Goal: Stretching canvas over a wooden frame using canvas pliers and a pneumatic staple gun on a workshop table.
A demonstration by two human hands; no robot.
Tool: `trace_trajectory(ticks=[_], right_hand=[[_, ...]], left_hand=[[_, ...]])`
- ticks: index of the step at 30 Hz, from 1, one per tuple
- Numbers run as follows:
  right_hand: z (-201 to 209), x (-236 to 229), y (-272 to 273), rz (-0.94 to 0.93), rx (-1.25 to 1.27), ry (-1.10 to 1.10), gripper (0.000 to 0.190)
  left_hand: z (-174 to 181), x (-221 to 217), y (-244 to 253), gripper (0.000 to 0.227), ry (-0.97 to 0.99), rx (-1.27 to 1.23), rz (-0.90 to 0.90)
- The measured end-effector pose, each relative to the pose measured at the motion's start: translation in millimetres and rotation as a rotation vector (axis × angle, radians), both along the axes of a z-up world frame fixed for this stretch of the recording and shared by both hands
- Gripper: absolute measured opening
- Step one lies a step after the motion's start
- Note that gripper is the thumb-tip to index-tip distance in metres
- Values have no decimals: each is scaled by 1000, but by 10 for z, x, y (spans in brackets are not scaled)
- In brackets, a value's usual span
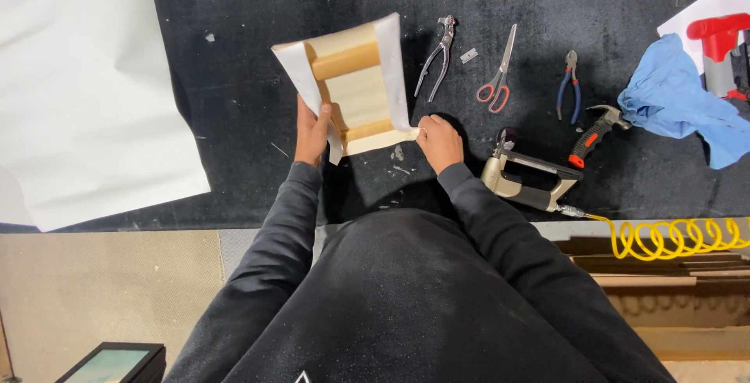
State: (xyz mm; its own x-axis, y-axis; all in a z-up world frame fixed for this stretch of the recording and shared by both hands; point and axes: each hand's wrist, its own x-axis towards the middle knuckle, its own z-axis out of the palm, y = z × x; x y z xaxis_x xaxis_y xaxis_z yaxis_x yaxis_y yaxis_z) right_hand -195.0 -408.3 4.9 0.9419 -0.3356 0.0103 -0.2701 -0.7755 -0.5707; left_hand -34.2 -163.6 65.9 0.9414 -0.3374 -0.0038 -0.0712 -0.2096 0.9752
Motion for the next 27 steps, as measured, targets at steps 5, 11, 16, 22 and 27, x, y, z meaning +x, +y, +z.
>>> trace_trajectory(ticks=[5,11,16,22,27], right_hand=[[752,-75,111,-44,529,65,68],[1302,148,237,-60,622,-155,80],[1333,367,437,-87,689,-152,78],[1047,481,525,-102,623,-202,78],[749,570,573,-65,434,-289,69]], left_hand=[[-30,-209,81,80,-36,78,-49],[16,-318,94,83,-56,82,-34],[30,-438,208,87,-8,12,-50],[-133,-527,323,86,45,-39,-51],[58,-666,462,77,24,-3,-113]])
